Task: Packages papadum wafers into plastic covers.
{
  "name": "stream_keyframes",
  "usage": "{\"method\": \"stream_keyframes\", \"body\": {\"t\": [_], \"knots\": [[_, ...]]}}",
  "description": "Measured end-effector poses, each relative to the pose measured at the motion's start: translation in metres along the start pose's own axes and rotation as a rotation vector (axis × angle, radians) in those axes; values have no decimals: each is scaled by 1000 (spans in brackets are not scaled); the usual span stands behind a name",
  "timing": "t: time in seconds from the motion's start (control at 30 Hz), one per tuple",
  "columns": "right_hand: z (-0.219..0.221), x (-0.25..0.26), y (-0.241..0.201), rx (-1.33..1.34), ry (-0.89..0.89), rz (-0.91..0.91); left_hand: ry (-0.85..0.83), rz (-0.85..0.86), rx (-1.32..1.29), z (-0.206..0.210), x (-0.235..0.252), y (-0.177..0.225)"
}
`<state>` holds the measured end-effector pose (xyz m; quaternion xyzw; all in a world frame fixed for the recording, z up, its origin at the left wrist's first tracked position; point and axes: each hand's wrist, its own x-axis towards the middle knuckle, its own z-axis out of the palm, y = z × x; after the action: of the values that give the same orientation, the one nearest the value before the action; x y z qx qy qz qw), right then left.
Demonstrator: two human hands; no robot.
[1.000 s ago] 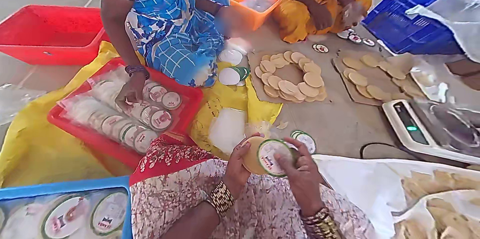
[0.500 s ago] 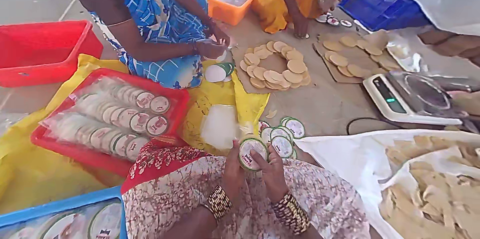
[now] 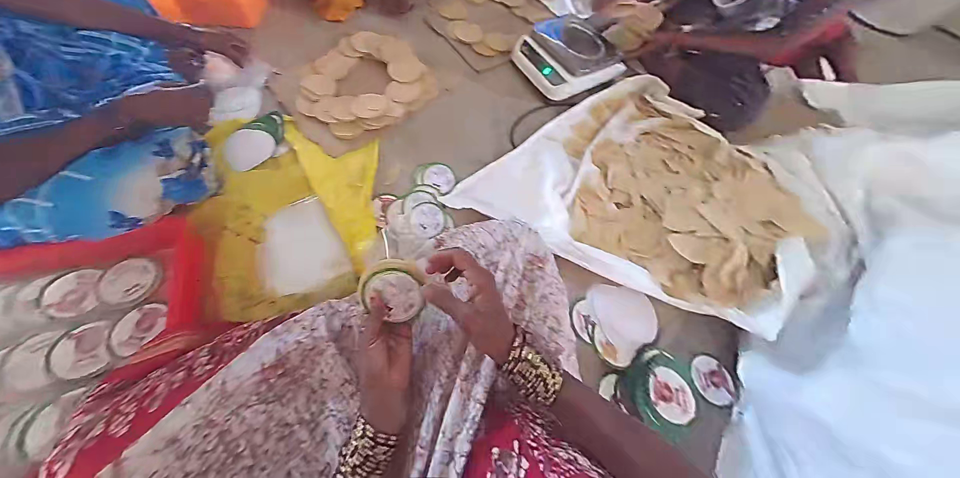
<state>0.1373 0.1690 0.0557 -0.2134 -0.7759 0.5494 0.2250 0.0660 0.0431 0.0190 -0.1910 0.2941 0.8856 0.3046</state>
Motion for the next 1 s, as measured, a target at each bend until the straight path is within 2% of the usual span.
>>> {"method": "stream_keyframes", "body": {"t": [0.1,0.17,0.23,0.3,0.37,0.5,0.77,1.0], "knots": [[-74,-26,22,-140,240,21,-7,4,64,-5,-8,-1],[-131,-51,47,-389,364,191,-24,0,103,-5,-15,0],[-187,-81,71,-654,300,507,9,3,154,-3,-22,0],[-227,-110,99,-772,176,818,51,11,167,-1,-26,-2],[-241,-136,119,-782,134,976,89,21,216,2,-30,-3],[-235,-167,138,-835,199,910,104,31,258,8,-33,-11],[-246,-156,138,-875,182,937,129,-7,288,26,-41,-36],[-252,-156,98,-752,443,849,95,-17,286,14,-46,-30]]}}
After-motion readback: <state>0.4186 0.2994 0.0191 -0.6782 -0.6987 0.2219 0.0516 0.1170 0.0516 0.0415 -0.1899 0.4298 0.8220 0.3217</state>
